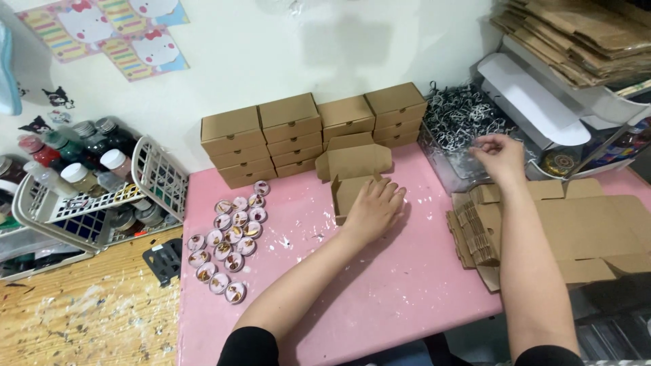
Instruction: Pack small items and paper shredding into cardboard boxes.
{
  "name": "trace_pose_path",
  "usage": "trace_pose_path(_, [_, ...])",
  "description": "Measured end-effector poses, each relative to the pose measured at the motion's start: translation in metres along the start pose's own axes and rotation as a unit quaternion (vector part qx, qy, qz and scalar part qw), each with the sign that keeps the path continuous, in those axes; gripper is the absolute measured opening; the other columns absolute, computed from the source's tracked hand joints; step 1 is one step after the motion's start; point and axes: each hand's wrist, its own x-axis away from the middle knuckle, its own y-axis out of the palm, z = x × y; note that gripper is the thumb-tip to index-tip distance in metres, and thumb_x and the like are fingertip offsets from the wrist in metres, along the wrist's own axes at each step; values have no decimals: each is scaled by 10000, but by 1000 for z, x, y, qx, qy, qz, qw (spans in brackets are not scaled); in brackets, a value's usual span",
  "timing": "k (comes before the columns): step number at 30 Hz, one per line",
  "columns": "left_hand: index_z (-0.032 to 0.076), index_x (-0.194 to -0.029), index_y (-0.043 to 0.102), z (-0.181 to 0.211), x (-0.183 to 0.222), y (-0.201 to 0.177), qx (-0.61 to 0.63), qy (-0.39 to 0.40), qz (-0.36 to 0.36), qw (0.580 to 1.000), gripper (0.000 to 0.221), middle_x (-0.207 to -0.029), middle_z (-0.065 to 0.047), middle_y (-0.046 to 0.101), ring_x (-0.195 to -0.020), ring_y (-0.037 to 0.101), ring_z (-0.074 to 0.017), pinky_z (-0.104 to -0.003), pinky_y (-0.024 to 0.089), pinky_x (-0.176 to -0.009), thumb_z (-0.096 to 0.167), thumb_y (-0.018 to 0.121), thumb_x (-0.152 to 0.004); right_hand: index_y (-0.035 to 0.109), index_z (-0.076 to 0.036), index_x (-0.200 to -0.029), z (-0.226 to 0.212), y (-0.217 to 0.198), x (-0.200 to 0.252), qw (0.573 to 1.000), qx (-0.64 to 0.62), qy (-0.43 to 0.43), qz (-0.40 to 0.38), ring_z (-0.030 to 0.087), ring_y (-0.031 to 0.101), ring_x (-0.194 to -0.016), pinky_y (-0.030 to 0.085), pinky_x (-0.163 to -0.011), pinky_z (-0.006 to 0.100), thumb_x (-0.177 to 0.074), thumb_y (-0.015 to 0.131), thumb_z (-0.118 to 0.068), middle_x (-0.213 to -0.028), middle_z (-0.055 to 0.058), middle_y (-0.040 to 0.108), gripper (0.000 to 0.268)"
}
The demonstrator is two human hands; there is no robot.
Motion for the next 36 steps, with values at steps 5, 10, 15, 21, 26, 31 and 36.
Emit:
trace_pose_path(5, [92, -1325, 572, 10, -24, -3, 34, -11, -2, 999, 469, -1330, -115, 587, -1358, 485, -301, -535, 365, -1158, 407, 575, -977, 804, -87, -1077, -32, -14, 23, 988, -82, -100, 85, 128, 677, -950, 528, -857, 263, -929, 816, -68, -1060, 42, 750, 150])
trace_pose_path(10, [89, -1265, 607, 16, -37, -1, 100, -28, 26, 994, 437, -1307, -122, 603, -1336, 505, -302, -544, 362, -1131, 404, 590, -964, 784, -24, -1148, -46, -23, 29, 940, -124, -275, 157, 193, 632, -1141, 506, -1001, 282, -1003, 796, 29, -1228, 133, 689, 155])
trace_pose_path(15, [64, -1276, 613, 17, -37, -3, 216, -63, 31, 974, 437, -1318, -140, 607, -1308, 524, -323, -519, 387, -1111, 375, 583, -971, 739, -32, -1117, -73, -23, 46, 928, -353, -85, 80, 140, 721, -1002, 589, -937, 237, -979, 733, -25, -1091, 101, 745, 138])
trace_pose_path(21, [53, -1333, 598, 9, -33, 10, 301, -112, -22, 947, 464, -1321, -181, 610, -1323, 528, -346, -528, 385, -1135, 397, 546, -1027, 752, -86, -974, -75, 3, 58, 968, -240, -67, -34, 176, 761, -999, 642, -910, 330, -943, 754, -90, -1045, 55, 791, 32])
trace_pose_path(26, [44, -1334, 583, 2, -28, 10, 305, -148, -35, 940, 471, -1330, -183, 606, -1326, 527, -335, -543, 380, -1111, 392, 532, -1022, 798, -147, -937, -85, 32, 66, 948, 7, -281, -150, 189, 749, -958, 514, -1073, 455, -854, 765, -149, -997, 40, 794, 89])
trace_pose_path(31, [57, -1331, 591, 0, -18, 13, 277, -153, -42, 948, 470, -1325, -165, 615, -1321, 538, -320, -530, 389, -1122, 355, 582, -968, 808, -149, -851, -116, 45, 86, 875, 239, -360, -219, 214, 744, -950, 232, -1270, 527, -816, 780, -237, -896, 30, 811, 99])
trace_pose_path(36, [61, -1355, 567, 3, -17, 14, 183, -118, -72, 973, 522, -1383, -150, 584, -1357, 485, -327, -554, 316, -1187, 350, 601, -922, 790, -202, -1044, -140, 34, 93, 833, 354, -254, -341, 210, 734, -1008, 83, -1338, 476, -885, 739, -375, -933, 58, 786, 240])
